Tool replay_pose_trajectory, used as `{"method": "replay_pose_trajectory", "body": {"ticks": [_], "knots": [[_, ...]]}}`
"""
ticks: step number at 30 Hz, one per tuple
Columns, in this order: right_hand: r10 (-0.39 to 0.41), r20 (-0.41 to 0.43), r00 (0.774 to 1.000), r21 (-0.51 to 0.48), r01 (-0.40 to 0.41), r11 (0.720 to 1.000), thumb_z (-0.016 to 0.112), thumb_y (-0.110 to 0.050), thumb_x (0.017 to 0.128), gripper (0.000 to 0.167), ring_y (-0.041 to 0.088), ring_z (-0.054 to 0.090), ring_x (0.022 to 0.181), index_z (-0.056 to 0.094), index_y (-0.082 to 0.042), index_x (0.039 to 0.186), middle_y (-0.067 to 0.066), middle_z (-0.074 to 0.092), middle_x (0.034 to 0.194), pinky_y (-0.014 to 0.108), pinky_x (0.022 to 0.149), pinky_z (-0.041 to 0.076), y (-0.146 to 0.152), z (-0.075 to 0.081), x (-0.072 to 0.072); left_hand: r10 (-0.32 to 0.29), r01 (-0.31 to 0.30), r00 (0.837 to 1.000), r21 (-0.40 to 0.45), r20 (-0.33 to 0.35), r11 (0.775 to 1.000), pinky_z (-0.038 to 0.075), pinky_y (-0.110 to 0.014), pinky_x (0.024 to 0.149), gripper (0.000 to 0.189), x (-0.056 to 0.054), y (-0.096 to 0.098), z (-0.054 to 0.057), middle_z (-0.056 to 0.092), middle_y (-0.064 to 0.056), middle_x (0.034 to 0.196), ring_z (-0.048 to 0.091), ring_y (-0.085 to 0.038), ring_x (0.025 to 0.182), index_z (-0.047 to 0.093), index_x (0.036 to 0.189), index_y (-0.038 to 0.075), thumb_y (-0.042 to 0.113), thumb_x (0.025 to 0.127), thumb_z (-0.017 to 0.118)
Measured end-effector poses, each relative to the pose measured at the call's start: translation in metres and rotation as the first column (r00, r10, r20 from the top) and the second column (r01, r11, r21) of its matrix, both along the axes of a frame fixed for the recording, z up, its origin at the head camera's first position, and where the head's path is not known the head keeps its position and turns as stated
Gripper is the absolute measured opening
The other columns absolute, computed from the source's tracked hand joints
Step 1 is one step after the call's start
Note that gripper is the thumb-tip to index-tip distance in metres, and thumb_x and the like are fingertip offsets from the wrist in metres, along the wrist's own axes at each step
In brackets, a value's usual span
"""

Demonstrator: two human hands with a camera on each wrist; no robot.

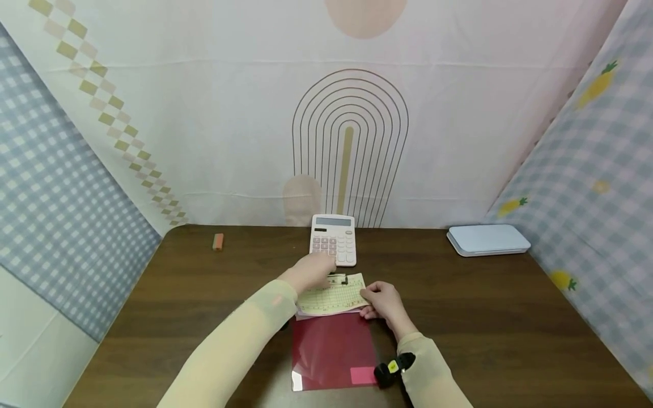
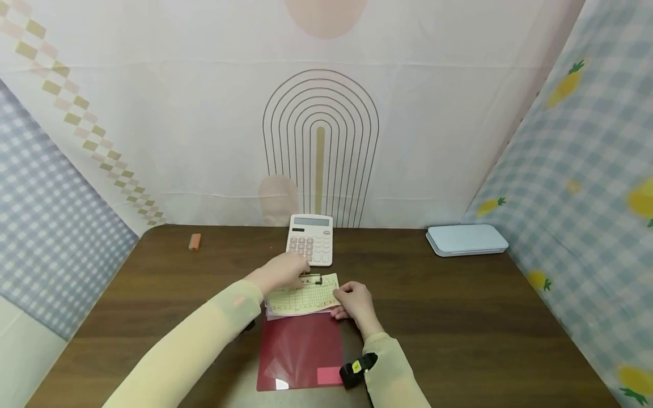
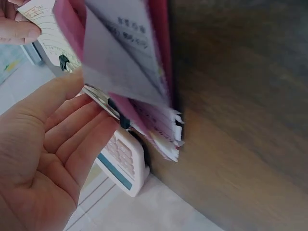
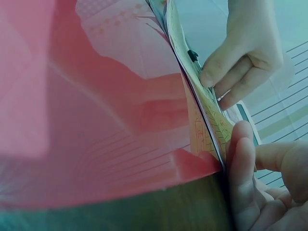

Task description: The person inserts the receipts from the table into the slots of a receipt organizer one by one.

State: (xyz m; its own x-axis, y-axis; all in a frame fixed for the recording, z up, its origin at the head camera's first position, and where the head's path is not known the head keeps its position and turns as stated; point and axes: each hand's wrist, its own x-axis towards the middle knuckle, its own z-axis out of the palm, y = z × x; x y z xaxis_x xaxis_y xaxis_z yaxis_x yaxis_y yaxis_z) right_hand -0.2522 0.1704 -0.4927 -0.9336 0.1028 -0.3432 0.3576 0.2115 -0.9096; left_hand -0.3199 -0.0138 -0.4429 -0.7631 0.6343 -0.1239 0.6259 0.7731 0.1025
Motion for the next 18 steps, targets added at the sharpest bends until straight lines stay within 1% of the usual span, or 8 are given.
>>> {"method": "replay_pose_trajectory", "body": {"ticks": [3, 7, 9, 14, 18], "knots": [[-0.003, 0.005, 1.000, -0.021, 0.003, 1.000, 0.057, -0.009, 0.091, 0.019, 0.012, 0.059, 0.045, 0.054, 0.006, 0.103, 0.012, 0.059, 0.065, 0.024, 0.044, 0.051, 0.000, -0.001, 0.000, -0.034, 0.035, 0.999, 0.014, -0.022, 0.999, 0.050, -0.029, 0.069, 0.009, 0.003, -0.005, 0.000, 0.067, 0.001, 0.078, 0.056, -0.012, 0.069, 0.070, 0.081, 0.010, 0.016, 0.077, 0.076], [-0.002, 0.006, 1.000, -0.032, 0.002, 0.999, 0.057, -0.009, 0.092, 0.019, 0.014, 0.061, 0.046, 0.054, 0.006, 0.103, 0.013, 0.060, 0.067, 0.026, 0.045, 0.052, 0.000, -0.001, 0.000, -0.074, 0.075, 0.997, 0.045, -0.032, 0.996, 0.042, -0.028, 0.061, 0.005, 0.007, -0.011, -0.002, 0.058, 0.003, 0.066, 0.041, -0.012, 0.061, 0.068, 0.077, 0.010, 0.009, 0.077, 0.073], [-0.002, 0.009, 1.000, -0.035, 0.002, 0.999, 0.057, -0.009, 0.092, 0.019, 0.014, 0.061, 0.046, 0.054, 0.006, 0.103, 0.014, 0.061, 0.068, 0.026, 0.046, 0.052, 0.001, -0.002, 0.001, -0.095, 0.097, 0.995, 0.054, -0.026, 0.994, 0.040, -0.028, 0.060, 0.006, 0.008, -0.013, -0.002, 0.055, 0.005, 0.065, 0.039, -0.011, 0.061, 0.068, 0.079, 0.010, 0.007, 0.076, 0.073], [-0.009, 0.007, 1.000, -0.044, 0.009, 0.999, 0.057, -0.008, 0.091, 0.018, 0.014, 0.061, 0.047, 0.054, 0.006, 0.102, 0.013, 0.061, 0.067, 0.025, 0.046, 0.052, 0.001, -0.002, 0.001, -0.153, 0.155, 0.987, 0.038, -0.039, 0.987, 0.043, -0.027, 0.061, 0.009, 0.011, -0.018, -0.002, 0.056, 0.006, 0.066, 0.042, -0.009, 0.061, 0.067, 0.082, 0.011, 0.007, 0.076, 0.072], [-0.012, -0.005, 1.000, -0.053, 0.012, 0.999, 0.057, -0.008, 0.091, 0.017, 0.014, 0.061, 0.047, 0.053, 0.006, 0.101, 0.013, 0.061, 0.067, 0.026, 0.046, 0.052, 0.001, -0.002, 0.002, -0.170, 0.172, 0.983, 0.031, -0.073, 0.985, 0.047, -0.029, 0.064, 0.010, 0.013, -0.020, -0.003, 0.062, 0.005, 0.070, 0.049, -0.010, 0.063, 0.067, 0.083, 0.012, 0.008, 0.076, 0.073]]}}
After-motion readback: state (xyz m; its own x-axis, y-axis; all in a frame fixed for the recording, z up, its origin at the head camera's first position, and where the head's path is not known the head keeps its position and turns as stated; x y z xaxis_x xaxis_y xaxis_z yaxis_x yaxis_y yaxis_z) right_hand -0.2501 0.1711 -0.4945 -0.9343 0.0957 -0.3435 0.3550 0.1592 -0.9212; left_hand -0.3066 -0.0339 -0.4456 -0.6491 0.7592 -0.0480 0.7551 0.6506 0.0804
